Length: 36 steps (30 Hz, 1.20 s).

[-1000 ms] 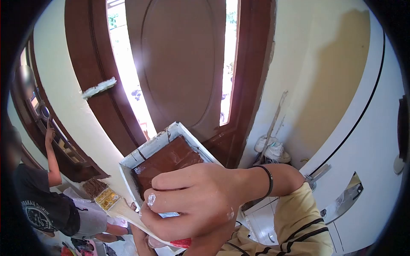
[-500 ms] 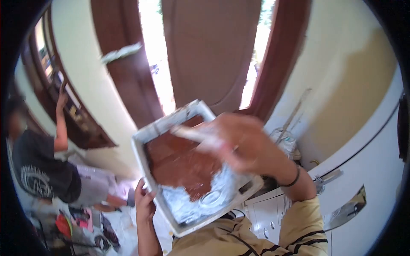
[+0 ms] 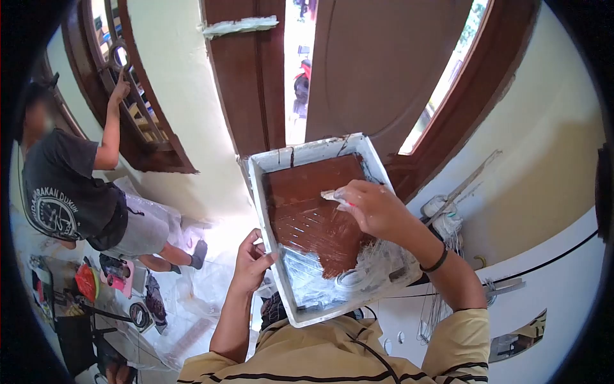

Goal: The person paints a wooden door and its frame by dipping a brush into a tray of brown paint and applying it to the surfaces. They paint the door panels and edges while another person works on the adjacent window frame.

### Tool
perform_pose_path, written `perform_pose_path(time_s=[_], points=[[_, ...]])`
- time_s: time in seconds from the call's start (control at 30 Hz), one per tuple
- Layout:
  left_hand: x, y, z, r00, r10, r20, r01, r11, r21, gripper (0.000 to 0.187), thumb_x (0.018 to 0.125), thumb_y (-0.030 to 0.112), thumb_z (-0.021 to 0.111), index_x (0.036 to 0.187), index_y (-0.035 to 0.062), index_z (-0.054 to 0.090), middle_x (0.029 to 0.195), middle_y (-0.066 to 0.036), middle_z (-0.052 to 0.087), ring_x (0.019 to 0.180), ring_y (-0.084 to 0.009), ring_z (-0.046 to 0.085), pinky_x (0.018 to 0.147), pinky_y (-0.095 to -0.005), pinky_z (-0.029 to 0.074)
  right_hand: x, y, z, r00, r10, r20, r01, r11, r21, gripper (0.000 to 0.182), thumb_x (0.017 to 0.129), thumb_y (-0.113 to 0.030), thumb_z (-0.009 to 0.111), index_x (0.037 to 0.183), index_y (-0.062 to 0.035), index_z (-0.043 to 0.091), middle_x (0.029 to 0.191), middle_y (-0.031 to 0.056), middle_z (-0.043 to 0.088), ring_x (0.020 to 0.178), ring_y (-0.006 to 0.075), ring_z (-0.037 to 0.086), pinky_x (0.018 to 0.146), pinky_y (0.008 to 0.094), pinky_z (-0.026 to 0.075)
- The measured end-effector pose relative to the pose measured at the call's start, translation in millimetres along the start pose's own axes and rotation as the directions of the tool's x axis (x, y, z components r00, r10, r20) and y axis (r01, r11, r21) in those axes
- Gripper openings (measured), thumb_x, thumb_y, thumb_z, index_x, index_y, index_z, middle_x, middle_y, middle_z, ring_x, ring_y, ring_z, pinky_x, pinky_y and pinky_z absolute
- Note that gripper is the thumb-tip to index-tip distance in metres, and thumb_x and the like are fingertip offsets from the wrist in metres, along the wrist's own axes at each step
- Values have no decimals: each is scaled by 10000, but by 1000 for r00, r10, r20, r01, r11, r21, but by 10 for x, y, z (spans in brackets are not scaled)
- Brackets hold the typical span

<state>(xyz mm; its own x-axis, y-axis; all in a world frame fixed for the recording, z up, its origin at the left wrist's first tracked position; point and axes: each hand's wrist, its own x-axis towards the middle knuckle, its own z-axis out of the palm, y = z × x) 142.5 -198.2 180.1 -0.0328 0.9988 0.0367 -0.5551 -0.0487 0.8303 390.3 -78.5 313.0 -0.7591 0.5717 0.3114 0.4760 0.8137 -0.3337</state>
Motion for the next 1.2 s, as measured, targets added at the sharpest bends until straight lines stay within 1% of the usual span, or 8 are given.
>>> perform_pose_path(time_s=[0.17,0.2,0.27,0.37,0.5,0.67,1.07,1.2], points=[[-43,-70,-61,998,-40,-42,41,999,23,388,735,-1,683,1065,52,485,890,-46,650,780,-107,616,732,-245,473,-80,40,164,998,-20,-53,28,990,138,165,874,-113,604,1000,-6,596,869,162,625,772,286,640,696,350,501],[-56,-105,-95,998,-42,-48,44,999,32,392,734,2,685,1068,51,485,899,-50,652,786,-110,617,735,-247,474,-119,56,161,992,107,-72,-85,961,264,167,883,-117,601,1002,2,597,839,150,627,732,255,640,664,338,503],[-93,-202,-179,997,-51,-61,54,997,53,399,732,9,690,1072,50,486,916,-57,654,798,-117,620,739,-253,477,-243,124,147,931,361,-53,-287,813,507,176,900,-125,595,1004,18,599,778,126,631,651,192,640,599,314,508],[-113,-278,-234,997,-23,-69,31,993,112,322,757,-14,665,1023,62,501,890,-45,656,781,-96,606,718,-246,472,-385,383,262,796,604,48,-303,328,895,196,918,-131,586,1009,42,595,728,90,614,579,131,605,521,277,492],[-125,-376,-319,993,-33,-115,47,992,120,315,757,-6,660,1019,64,500,898,-38,651,806,-101,608,744,-251,471,-625,664,478,757,646,100,-188,69,980,208,922,-113,577,1055,47,568,772,100,622,631,154,615,568,271,491],[-155,-539,-504,984,-84,-158,102,989,109,360,744,-3,671,1057,58,504,948,-68,658,852,-132,616,780,-269,468,-776,823,846,719,685,118,-79,-87,993,191,921,-86,573,1072,29,554,785,107,635,662,174,622,599,270,507],[0,-699,-739,979,-172,-107,190,961,201,379,733,-16,663,1076,68,526,919,-31,655,819,-105,609,726,-245,468,-896,826,1228,637,771,30,47,-79,996,227,933,-92,566,1100,58,535,862,154,648,730,210,649,673,306,538],[48,-664,-793,981,-181,-74,194,942,275,385,744,-15,666,1093,81,533,920,-4,638,802,-75,591,705,-226,464,-966,830,1217,653,754,-62,32,54,998,228,937,-103,562,1091,64,542,858,145,652,736,199,651,694,305,546]])
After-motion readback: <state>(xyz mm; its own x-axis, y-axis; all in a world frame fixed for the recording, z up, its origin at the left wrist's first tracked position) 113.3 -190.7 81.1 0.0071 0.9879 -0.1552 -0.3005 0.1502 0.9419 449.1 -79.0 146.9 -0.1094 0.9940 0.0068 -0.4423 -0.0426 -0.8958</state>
